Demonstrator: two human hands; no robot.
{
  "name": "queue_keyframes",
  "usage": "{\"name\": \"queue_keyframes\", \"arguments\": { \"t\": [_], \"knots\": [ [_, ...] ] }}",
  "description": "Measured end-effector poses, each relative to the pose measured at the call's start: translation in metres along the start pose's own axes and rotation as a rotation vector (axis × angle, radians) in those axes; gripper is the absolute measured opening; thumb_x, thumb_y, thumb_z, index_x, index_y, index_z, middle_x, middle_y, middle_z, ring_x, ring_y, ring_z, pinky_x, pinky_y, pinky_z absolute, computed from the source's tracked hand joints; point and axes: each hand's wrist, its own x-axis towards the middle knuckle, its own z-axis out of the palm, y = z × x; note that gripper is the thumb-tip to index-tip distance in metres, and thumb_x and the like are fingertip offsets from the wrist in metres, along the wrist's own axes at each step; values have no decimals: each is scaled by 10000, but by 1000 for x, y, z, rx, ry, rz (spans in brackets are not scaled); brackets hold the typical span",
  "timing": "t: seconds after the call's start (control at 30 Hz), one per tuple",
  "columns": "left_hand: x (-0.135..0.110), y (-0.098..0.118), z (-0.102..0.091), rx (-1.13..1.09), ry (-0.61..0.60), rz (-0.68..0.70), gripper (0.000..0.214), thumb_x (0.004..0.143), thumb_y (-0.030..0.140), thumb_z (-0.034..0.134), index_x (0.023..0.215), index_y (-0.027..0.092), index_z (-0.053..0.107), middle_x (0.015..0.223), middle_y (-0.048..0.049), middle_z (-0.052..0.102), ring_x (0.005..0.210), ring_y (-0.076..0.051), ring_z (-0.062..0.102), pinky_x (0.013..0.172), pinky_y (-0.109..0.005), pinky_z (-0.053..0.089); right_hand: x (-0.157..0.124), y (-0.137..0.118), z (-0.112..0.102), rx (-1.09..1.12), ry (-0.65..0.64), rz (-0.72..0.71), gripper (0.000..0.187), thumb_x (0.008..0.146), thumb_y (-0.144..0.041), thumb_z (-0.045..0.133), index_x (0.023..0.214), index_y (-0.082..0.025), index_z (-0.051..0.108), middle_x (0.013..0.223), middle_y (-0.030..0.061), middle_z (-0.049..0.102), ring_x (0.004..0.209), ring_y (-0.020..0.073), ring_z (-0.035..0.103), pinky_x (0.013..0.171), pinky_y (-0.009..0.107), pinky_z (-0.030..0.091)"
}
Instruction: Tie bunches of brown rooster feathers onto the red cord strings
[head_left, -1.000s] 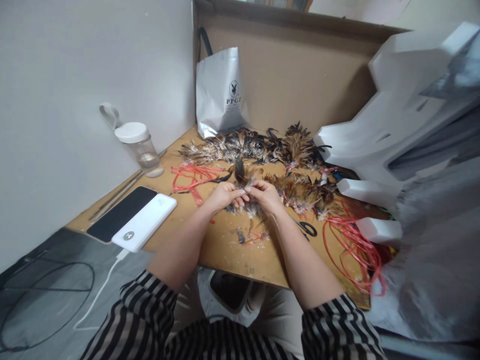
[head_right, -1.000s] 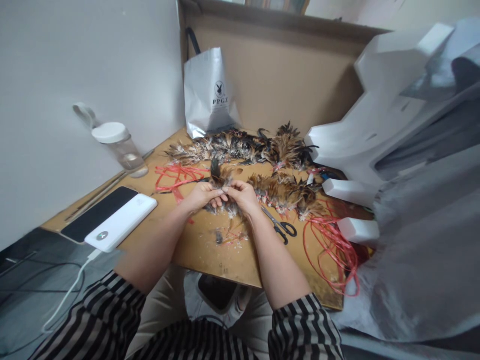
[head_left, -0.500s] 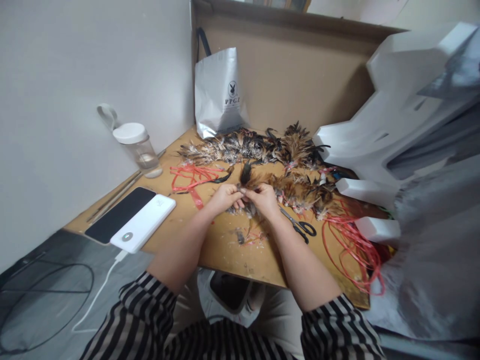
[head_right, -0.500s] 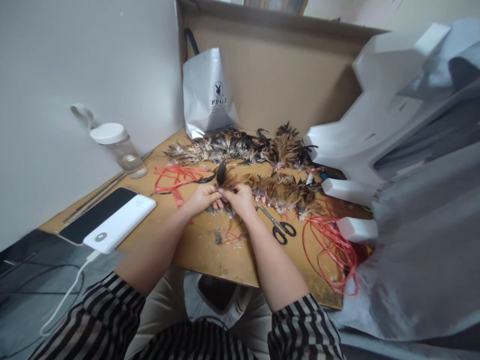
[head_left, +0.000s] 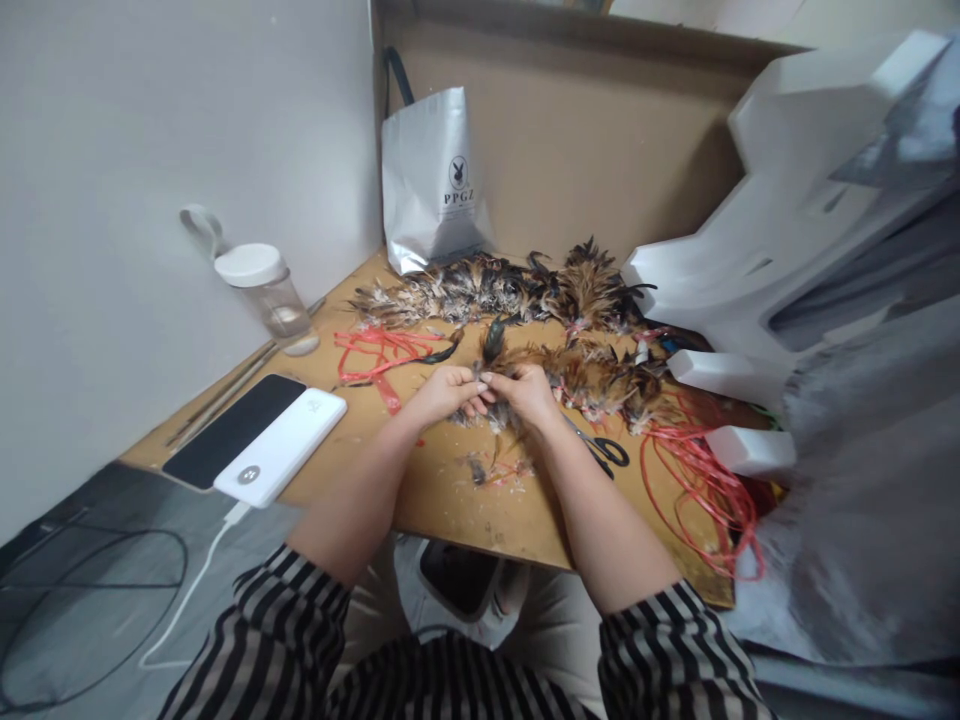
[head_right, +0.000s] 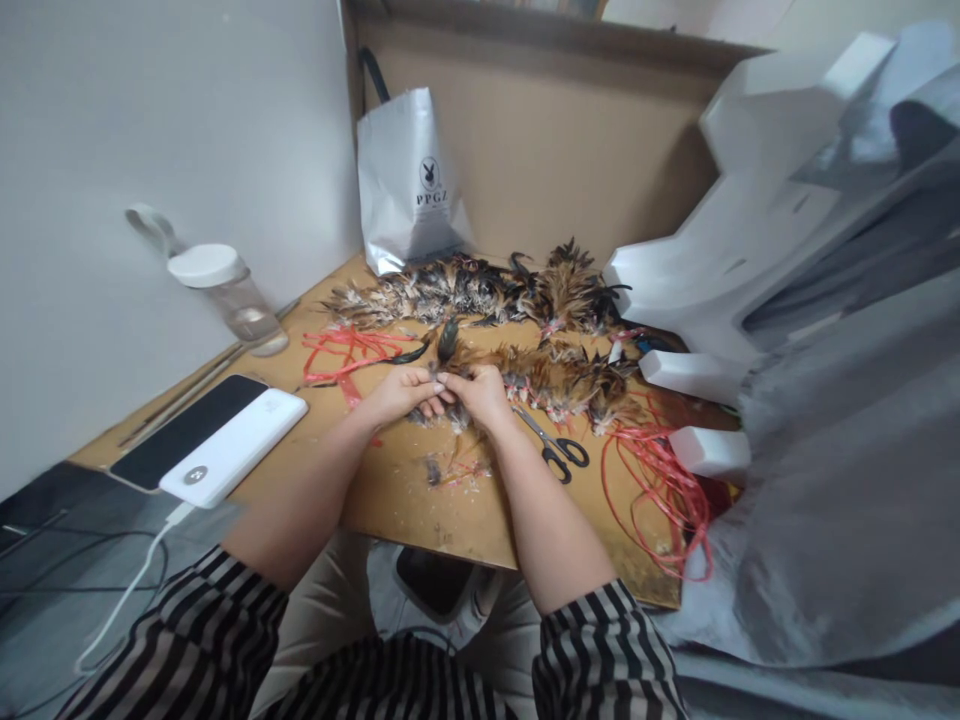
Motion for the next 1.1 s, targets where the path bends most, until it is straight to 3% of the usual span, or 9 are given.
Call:
{"name": "queue_keyframes", "arguments": {
  "t": [0.17,0.33,0.5,0.57,0.67,0.8,0.93,1.1],
  "knots": [
    [1,-1,0,36,25,-47,205,708,255,602,695,51,628,529,-69,617,407,-90,540,425,-194,426,-2,-6,2,47,-49,16,230,602,-360,649,645,-136,626,627,7,606,549,107,495,542,230,387],
    [1,0,-1,88,51,-67,218,695,269,618,664,54,636,493,-62,604,391,-88,530,415,-190,416,-2,-5,5,57,-5,71,246,599,-372,654,562,-140,582,476,-29,513,441,75,405,449,211,319],
    [6,-4,-9,-1,274,65,281,694,349,616,716,71,648,551,-69,628,399,-62,507,408,-163,386,8,6,-9,124,169,82,290,627,-401,626,766,-147,621,536,-34,533,442,68,396,448,199,312],
    [8,-7,-15,-90,393,107,292,681,368,626,723,79,640,628,-81,651,429,-57,516,405,-153,376,12,14,-17,4,239,60,277,632,-386,613,747,-134,628,594,-10,575,478,74,428,481,200,337],
    [12,-12,-21,-193,485,133,303,656,376,646,714,80,616,716,-97,663,467,-56,533,414,-149,376,14,28,-25,-237,214,33,232,639,-340,593,706,-122,638,652,23,619,556,103,499,550,211,378],
    [14,-15,-21,-245,479,129,311,643,367,658,742,78,601,748,-102,663,486,-59,544,423,-152,379,13,38,-25,-558,112,-3,197,681,-305,542,689,-139,648,657,29,635,599,122,532,570,211,375],
    [14,-15,-20,-265,484,128,305,646,358,656,755,79,596,732,-96,660,484,-60,544,421,-152,377,11,34,-24,-738,87,-40,217,723,-308,500,702,-155,652,687,33,646,629,128,546,580,210,364],
    [13,-14,-20,-288,493,142,299,643,351,658,751,80,594,714,-91,658,478,-61,541,423,-159,376,7,21,-21,-903,16,82,174,686,-308,542,710,-182,660,688,43,650,640,147,558,567,228,345]
  ]
}}
